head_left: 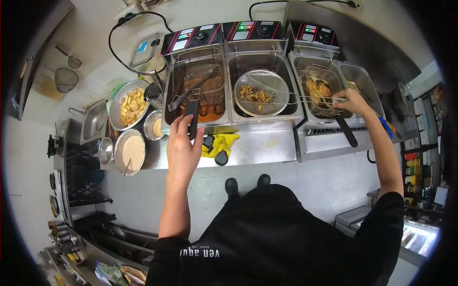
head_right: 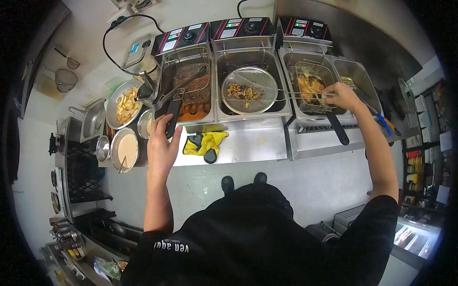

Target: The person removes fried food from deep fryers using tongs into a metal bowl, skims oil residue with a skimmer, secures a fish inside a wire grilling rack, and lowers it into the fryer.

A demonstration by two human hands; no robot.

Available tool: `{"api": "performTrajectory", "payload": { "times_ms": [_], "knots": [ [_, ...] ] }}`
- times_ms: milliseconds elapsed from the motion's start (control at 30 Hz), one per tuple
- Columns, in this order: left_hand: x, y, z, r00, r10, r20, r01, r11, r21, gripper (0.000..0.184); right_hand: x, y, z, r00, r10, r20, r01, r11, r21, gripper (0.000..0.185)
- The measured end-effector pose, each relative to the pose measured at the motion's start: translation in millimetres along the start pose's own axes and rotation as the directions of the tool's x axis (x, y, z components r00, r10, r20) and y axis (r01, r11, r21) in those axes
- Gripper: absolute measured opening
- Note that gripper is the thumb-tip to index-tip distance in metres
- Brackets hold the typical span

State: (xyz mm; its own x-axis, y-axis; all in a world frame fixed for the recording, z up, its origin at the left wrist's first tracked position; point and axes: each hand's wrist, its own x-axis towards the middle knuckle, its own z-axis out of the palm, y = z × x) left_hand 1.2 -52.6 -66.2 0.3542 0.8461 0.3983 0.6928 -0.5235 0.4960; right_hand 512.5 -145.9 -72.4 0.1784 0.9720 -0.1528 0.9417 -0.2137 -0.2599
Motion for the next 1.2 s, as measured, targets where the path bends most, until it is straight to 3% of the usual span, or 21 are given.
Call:
{"api": "performTrajectory", "payload": {
  "times_ms": [67,200,267,300,367,400,467,500,667,700,767,833,900,1000,1067,1133,1200],
  "knots": [
    [1,2,0,1.000,0.002,0.001,-0.002,1.000,-0.001,0.036,-5,1,-1,0.997,0.014,0.082,-0.028,0.983,0.179,0.036],
    [2,4,-1,1.000,0.004,0.003,-0.004,1.000,0.005,0.036,-6,-12,-12,0.993,0.019,0.120,-0.042,0.980,0.196,0.033],
    [3,6,-2,1.000,0.005,0.009,-0.005,1.000,0.006,0.036,0,-26,-25,0.963,0.058,0.262,-0.105,0.980,0.169,0.030],
    [3,6,-2,1.000,-0.001,0.013,0.000,1.000,0.009,0.036,3,-34,-30,0.964,0.061,0.259,-0.108,0.979,0.171,0.030],
    [4,8,-2,1.000,-0.015,0.013,0.015,1.000,0.003,0.036,10,-46,-36,0.893,0.237,0.382,-0.306,0.943,0.131,0.027],
    [3,8,-3,0.999,-0.035,0.014,0.036,0.999,-0.003,0.035,14,-46,-33,0.894,0.238,0.379,-0.308,0.942,0.134,0.027],
    [2,6,-3,1.000,-0.021,0.013,0.021,1.000,0.000,0.036,27,-42,-16,0.878,0.313,0.363,-0.358,0.932,0.061,0.028],
    [2,5,-3,1.000,-0.010,0.008,0.010,1.000,0.001,0.036,29,-32,2,0.955,0.138,0.263,-0.188,0.966,0.178,0.030],
    [5,-1,-11,0.998,0.049,0.026,-0.049,0.999,-0.002,0.047,8,-44,38,0.987,0.110,-0.120,-0.093,0.986,0.137,0.029],
    [9,1,-18,0.996,0.079,0.033,-0.080,0.996,0.036,0.052,1,-47,35,0.989,0.108,-0.098,-0.104,0.994,0.045,0.030],
    [25,-6,-27,0.983,0.175,0.045,-0.181,0.969,0.171,0.069,-8,-44,32,0.984,0.160,-0.073,-0.152,0.984,0.097,0.031],
    [61,11,-40,0.983,0.173,0.064,-0.180,0.974,0.140,0.065,-15,-39,30,0.977,0.210,-0.036,-0.202,0.968,0.147,0.031],
    [107,40,-46,0.966,0.237,0.100,-0.251,0.954,0.163,0.058,-19,-31,28,0.978,0.178,-0.113,-0.160,0.975,0.155,0.033],
    [196,50,-4,0.865,0.481,0.142,-0.501,0.830,0.245,0.045,-22,-29,17,0.976,0.157,-0.151,-0.140,0.983,0.118,0.034],
    [260,57,43,0.840,0.500,0.211,-0.540,0.806,0.241,0.038,-17,-28,9,0.981,0.138,-0.135,-0.128,0.989,0.078,0.034],
    [316,62,102,0.802,0.534,0.268,-0.595,0.755,0.277,0.037,-5,-22,6,0.987,-0.001,-0.163,-0.024,0.989,-0.146,0.036],
    [357,69,159,0.816,0.458,0.353,-0.573,0.726,0.382,0.036,9,-14,6,0.978,-0.082,-0.189,0.038,0.974,-0.223,0.035]
  ]
}}
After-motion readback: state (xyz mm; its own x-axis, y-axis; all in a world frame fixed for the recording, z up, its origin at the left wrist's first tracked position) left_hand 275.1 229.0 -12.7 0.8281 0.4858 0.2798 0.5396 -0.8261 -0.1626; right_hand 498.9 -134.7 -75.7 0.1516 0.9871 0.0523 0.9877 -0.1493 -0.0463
